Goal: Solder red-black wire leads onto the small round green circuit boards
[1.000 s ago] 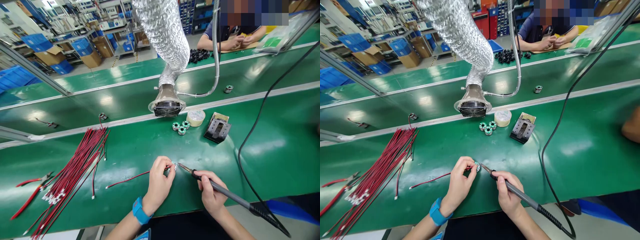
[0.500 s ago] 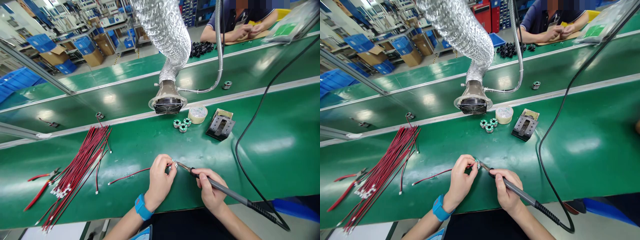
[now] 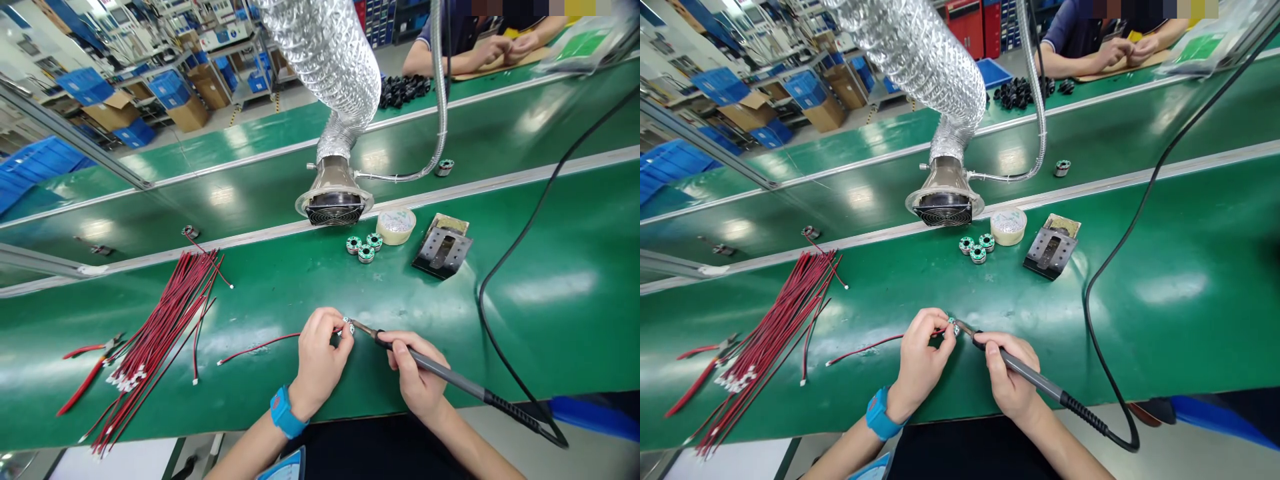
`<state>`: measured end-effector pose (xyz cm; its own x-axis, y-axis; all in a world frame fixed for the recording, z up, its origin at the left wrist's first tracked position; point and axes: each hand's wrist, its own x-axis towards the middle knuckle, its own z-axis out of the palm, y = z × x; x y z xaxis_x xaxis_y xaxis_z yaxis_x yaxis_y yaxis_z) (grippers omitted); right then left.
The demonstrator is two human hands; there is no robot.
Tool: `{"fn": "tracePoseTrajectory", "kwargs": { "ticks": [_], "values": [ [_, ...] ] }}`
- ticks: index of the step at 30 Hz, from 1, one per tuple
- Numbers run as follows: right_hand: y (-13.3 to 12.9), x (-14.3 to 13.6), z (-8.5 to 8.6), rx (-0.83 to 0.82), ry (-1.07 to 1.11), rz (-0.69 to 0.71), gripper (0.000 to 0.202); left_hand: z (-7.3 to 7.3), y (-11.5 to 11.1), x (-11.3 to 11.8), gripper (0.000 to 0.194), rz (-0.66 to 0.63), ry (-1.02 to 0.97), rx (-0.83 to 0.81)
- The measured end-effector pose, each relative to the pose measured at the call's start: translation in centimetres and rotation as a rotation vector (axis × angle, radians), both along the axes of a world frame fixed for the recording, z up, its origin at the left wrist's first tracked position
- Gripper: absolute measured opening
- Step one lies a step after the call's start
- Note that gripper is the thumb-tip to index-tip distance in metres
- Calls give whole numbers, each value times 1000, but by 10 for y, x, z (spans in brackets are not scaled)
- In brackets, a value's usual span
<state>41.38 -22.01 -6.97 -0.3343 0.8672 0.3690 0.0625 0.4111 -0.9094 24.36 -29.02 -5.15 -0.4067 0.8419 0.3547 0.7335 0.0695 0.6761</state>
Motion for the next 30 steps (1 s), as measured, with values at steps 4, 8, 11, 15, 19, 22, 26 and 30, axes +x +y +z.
{"fn": "tracePoseTrajectory", "kwargs": {
  "ticks": [4, 8, 11, 15, 19, 22, 26, 30],
  "values": [
    [2, -1, 2, -3, 0, 10, 24, 1, 0, 1, 14, 2, 27, -16],
    [2, -2, 2, -64, 54, 38, 25, 3, 1, 1, 14, 3, 61, -42],
    [2, -2, 1, -122, 109, 10, 25, 3, 1, 1, 15, -3, 71, -54],
    [2, -3, 0, -142, 153, -38, 25, 4, 1, 0, 15, -2, 87, -58],
    [2, -4, -4, -143, 152, -50, 24, 4, 2, -2, 15, -13, 100, -53],
    [5, -4, -4, -119, 114, -44, 23, 3, 2, -3, 15, -26, 132, -37],
    [37, -2, 14, 95, -8, -74, 24, -1, 5, -9, 16, -34, 194, 0],
    [108, 5, 48, 348, -87, -154, 24, -10, 5, -14, 17, -41, 246, 71]
  ]
}}
